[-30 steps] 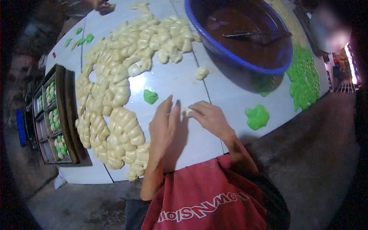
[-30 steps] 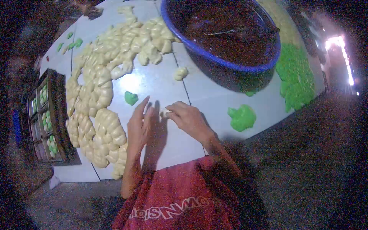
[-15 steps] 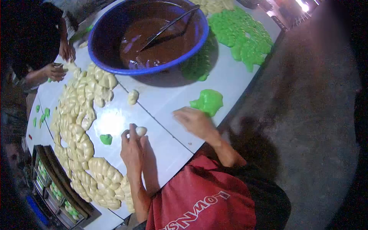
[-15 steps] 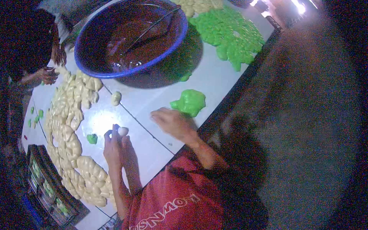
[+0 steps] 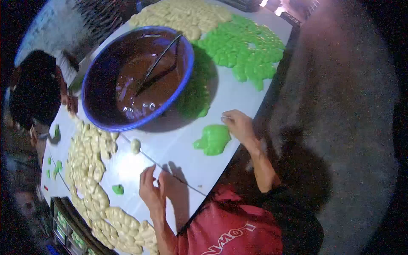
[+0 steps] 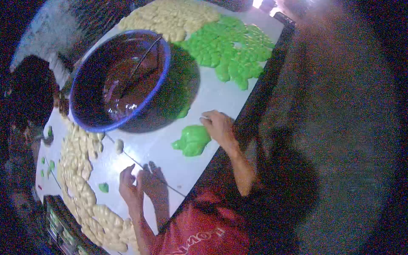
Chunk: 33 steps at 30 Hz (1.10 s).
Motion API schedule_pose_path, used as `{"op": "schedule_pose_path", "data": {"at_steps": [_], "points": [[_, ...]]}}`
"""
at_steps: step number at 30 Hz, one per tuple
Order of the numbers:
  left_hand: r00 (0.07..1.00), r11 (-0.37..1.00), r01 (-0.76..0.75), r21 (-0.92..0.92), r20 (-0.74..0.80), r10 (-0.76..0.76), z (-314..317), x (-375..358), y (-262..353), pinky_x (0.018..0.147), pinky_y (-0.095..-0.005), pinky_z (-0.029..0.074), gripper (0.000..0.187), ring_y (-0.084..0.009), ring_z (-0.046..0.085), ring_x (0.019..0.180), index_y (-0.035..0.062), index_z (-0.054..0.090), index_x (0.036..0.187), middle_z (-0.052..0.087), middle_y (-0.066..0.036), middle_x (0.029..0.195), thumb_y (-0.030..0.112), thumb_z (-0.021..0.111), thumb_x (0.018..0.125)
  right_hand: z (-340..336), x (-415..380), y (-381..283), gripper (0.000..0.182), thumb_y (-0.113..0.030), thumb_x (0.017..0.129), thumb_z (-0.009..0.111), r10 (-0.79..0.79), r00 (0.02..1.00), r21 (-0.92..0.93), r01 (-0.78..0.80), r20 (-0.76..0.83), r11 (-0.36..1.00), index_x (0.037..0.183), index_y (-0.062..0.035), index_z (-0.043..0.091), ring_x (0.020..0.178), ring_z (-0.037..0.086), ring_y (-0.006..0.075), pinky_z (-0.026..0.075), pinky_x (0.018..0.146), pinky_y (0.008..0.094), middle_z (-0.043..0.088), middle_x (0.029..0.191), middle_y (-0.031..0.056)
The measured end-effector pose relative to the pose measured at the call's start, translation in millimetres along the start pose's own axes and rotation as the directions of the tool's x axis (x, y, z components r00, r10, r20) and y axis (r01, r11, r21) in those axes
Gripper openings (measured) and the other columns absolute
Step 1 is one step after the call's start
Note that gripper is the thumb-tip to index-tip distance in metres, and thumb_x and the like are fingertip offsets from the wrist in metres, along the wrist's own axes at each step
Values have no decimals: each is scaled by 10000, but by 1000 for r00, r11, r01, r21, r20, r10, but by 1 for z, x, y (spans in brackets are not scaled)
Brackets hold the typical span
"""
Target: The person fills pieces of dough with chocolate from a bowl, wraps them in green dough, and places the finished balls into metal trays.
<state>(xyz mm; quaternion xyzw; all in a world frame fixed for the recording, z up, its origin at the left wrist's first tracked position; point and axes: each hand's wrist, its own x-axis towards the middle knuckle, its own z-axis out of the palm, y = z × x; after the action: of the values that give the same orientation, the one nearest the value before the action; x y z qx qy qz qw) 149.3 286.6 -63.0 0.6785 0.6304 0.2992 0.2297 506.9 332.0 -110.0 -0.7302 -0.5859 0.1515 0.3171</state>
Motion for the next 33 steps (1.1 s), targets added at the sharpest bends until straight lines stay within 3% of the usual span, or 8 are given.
{"op": "schedule_pose_path", "data": {"at_steps": [5, 8, 13, 17, 23, 27, 30, 33], "points": [[993, 996, -64, -54, 93, 69, 26, 4, 13, 561, -318, 500, 266, -190, 616, 631, 14, 685, 1134, 693, -153, 969, 147, 706, 905, 1, 34, 44, 267, -222, 890, 696, -33, 982, -31, 28, -184, 999, 1080, -34, 703, 835, 687, 295, 543, 775, 381, 699, 1021, 149], [989, 996, -59, -60, 133, 66, 38, 7, 14, 563, -322, 505, 269, -193, 619, 622, 13, 686, 1135, 699, -153, 957, 156, 705, 908, -22, 65, 51, 323, -213, 883, 701, -72, 946, -258, -13, -317, 966, 1158, -49, 663, 818, 675, 312, 541, 780, 397, 664, 1056, 149], [983, 998, -63, -28, 170, 67, 48, 23, 39, 579, -320, 520, 258, -197, 656, 649, 27, 695, 1127, 702, -154, 962, 158, 714, 905, -24, 123, 56, 461, -268, 879, 698, -110, 934, -385, -31, -340, 923, 1277, -78, 563, 1043, 603, 329, 535, 829, 455, 593, 1140, 133], [983, 998, -17, -54, 181, 27, 53, 33, 53, 591, -308, 530, 255, -192, 673, 664, 37, 698, 1127, 704, -150, 952, 159, 717, 904, -5, 159, 80, 390, -273, 874, 688, -101, 937, -506, -88, -335, 858, 1201, -75, 612, 975, 628, 355, 552, 809, 457, 608, 1084, 160], [978, 998, 28, -60, 207, -15, 56, 38, 52, 587, -308, 526, 263, -184, 662, 653, 37, 697, 1132, 708, -146, 936, 162, 718, 902, -23, 148, 82, 276, -182, 861, 690, -82, 945, -247, 1, -318, 969, 1104, -55, 658, 827, 678, 309, 562, 756, 419, 690, 977, 151], [974, 993, 60, -98, 224, -37, 57, 38, 45, 593, -307, 527, 267, -180, 654, 657, 34, 701, 1138, 713, -148, 948, 160, 716, 903, -47, 102, 46, 258, -130, 818, 678, 292, 925, 146, -263, -242, 954, 1054, -28, 671, 632, 632, 187, 486, 600, 328, 651, 695, 101], [960, 959, 143, -243, 270, -74, 57, 40, 56, 634, -301, 534, 275, -177, 662, 698, 25, 705, 1139, 717, -151, 960, 173, 717, 908, -50, 56, 36, 264, -35, 794, 723, 348, 933, 394, -287, -93, 873, 1053, -41, 673, 858, 703, 228, 559, 769, 356, 701, 942, 85], [933, 921, 178, -347, 358, -45, 63, 39, 54, 682, -288, 535, 291, -169, 665, 759, 24, 695, 1165, 721, -144, 994, 190, 703, 926, -40, 14, 16, 256, -33, 796, 715, 172, 976, 454, -94, -132, 886, 1048, -45, 673, 908, 702, 245, 560, 806, 360, 702, 971, 96]]}}
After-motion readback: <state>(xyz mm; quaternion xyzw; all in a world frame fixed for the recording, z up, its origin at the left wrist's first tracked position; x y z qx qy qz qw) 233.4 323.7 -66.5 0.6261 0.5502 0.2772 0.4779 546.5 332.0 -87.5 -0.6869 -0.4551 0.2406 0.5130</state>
